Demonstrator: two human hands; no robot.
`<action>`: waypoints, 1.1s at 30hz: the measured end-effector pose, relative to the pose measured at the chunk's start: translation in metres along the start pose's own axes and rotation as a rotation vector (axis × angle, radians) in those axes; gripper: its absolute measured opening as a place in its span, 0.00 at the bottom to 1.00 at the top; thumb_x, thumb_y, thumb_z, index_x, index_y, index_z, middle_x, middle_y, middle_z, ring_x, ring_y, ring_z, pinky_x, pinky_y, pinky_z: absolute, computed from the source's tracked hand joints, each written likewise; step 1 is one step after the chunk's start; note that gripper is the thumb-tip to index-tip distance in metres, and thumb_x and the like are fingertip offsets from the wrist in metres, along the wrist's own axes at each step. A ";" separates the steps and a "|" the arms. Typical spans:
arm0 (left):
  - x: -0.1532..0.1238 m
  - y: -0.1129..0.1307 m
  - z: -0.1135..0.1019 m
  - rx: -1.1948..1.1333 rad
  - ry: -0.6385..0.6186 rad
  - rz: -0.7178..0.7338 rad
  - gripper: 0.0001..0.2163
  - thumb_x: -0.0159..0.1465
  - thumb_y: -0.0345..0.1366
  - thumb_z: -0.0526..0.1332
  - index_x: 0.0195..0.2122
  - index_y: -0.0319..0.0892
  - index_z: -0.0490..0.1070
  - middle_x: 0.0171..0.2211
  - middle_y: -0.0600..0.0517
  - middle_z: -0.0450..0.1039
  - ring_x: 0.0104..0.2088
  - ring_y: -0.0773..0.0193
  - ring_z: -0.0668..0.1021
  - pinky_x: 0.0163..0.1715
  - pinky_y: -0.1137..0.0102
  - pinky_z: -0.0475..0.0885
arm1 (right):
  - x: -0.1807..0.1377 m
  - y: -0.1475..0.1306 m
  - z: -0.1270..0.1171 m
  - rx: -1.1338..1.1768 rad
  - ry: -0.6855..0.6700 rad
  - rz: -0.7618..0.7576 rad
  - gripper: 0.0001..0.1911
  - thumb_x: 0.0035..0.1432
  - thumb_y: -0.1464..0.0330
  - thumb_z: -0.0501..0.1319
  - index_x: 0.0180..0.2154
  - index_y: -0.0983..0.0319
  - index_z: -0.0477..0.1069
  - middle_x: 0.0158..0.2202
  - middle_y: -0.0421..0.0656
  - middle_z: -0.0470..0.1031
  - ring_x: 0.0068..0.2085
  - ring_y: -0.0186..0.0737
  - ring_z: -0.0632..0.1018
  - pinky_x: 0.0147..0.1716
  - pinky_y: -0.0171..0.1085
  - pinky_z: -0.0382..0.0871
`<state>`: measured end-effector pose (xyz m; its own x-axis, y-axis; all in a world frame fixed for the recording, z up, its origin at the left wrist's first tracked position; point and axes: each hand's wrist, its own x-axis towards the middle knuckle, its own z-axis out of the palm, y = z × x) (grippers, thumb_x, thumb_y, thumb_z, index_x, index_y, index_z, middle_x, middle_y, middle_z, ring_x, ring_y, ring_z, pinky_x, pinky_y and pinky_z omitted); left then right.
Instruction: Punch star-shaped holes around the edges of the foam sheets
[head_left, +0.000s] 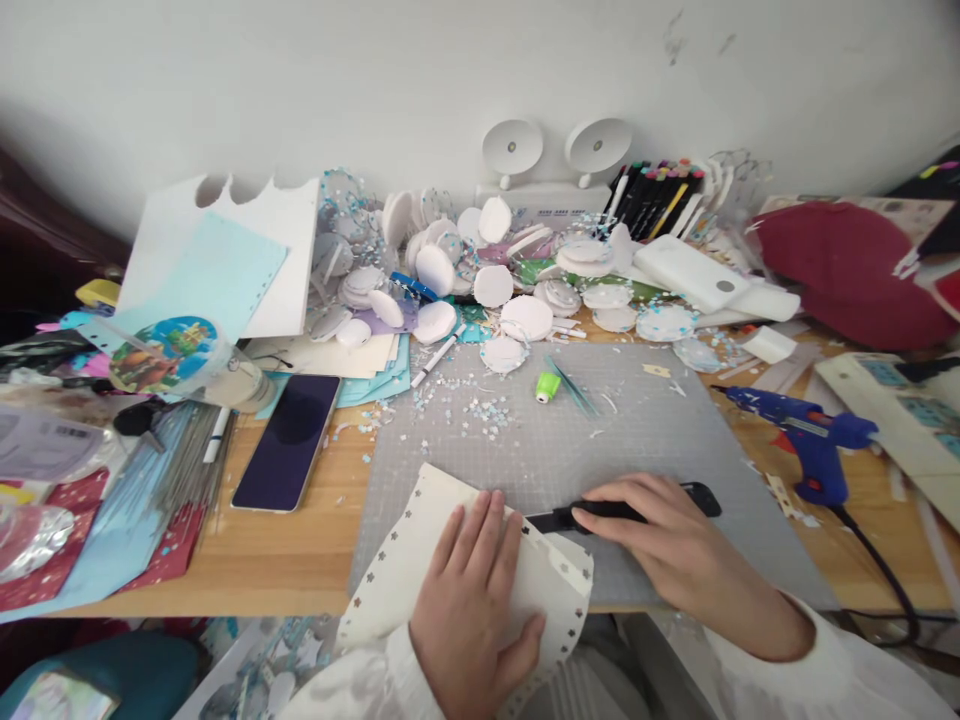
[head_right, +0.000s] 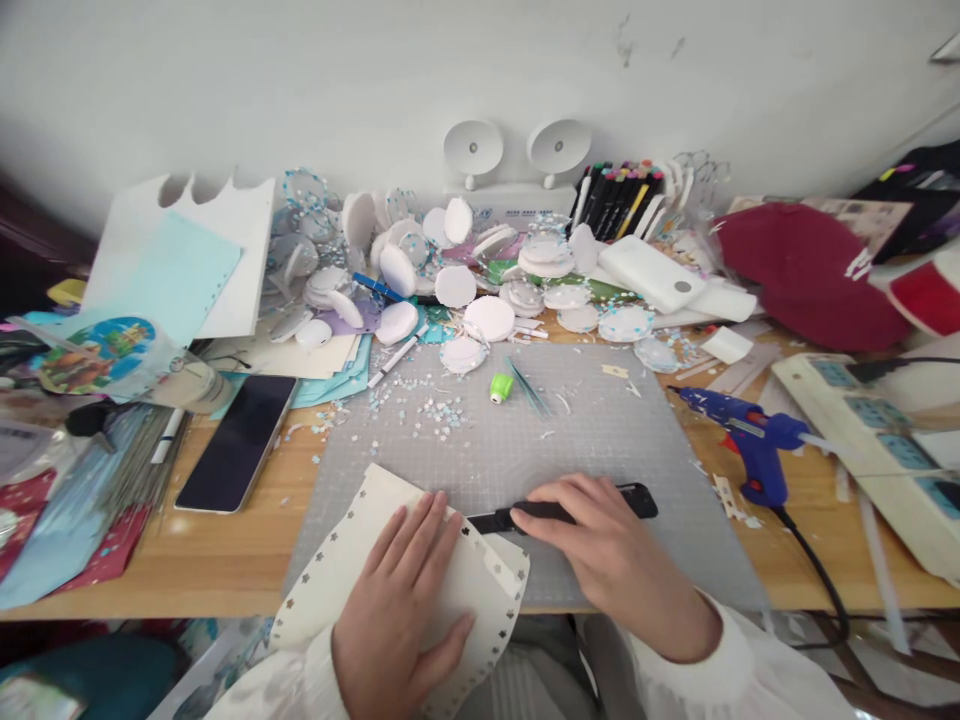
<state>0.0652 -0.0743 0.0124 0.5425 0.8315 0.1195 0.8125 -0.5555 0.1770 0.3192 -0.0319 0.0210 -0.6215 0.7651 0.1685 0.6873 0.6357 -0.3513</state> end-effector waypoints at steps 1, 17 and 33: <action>0.000 -0.001 0.000 -0.011 0.004 -0.004 0.33 0.58 0.46 0.56 0.63 0.36 0.54 0.64 0.44 0.53 0.63 0.52 0.58 0.60 0.59 0.55 | 0.001 0.000 -0.001 0.008 -0.005 -0.005 0.21 0.61 0.77 0.50 0.50 0.53 0.71 0.46 0.45 0.73 0.46 0.42 0.72 0.43 0.43 0.67; -0.001 -0.015 -0.006 -0.094 -0.031 0.058 0.28 0.62 0.35 0.52 0.64 0.35 0.51 0.64 0.47 0.51 0.64 0.55 0.57 0.60 0.56 0.59 | 0.007 -0.012 0.006 0.008 0.015 -0.009 0.21 0.61 0.77 0.50 0.49 0.55 0.72 0.45 0.47 0.73 0.46 0.43 0.72 0.43 0.44 0.67; -0.004 -0.018 -0.001 0.039 0.035 -0.033 0.30 0.63 0.39 0.53 0.64 0.33 0.50 0.66 0.42 0.47 0.65 0.51 0.54 0.59 0.56 0.60 | 0.023 -0.016 0.013 0.003 0.051 0.012 0.23 0.60 0.80 0.49 0.49 0.55 0.72 0.45 0.46 0.73 0.46 0.43 0.70 0.42 0.44 0.65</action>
<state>0.0488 -0.0675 0.0093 0.5078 0.8485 0.1488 0.8378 -0.5267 0.1437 0.2888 -0.0263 0.0183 -0.5931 0.7770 0.2108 0.6936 0.6261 -0.3563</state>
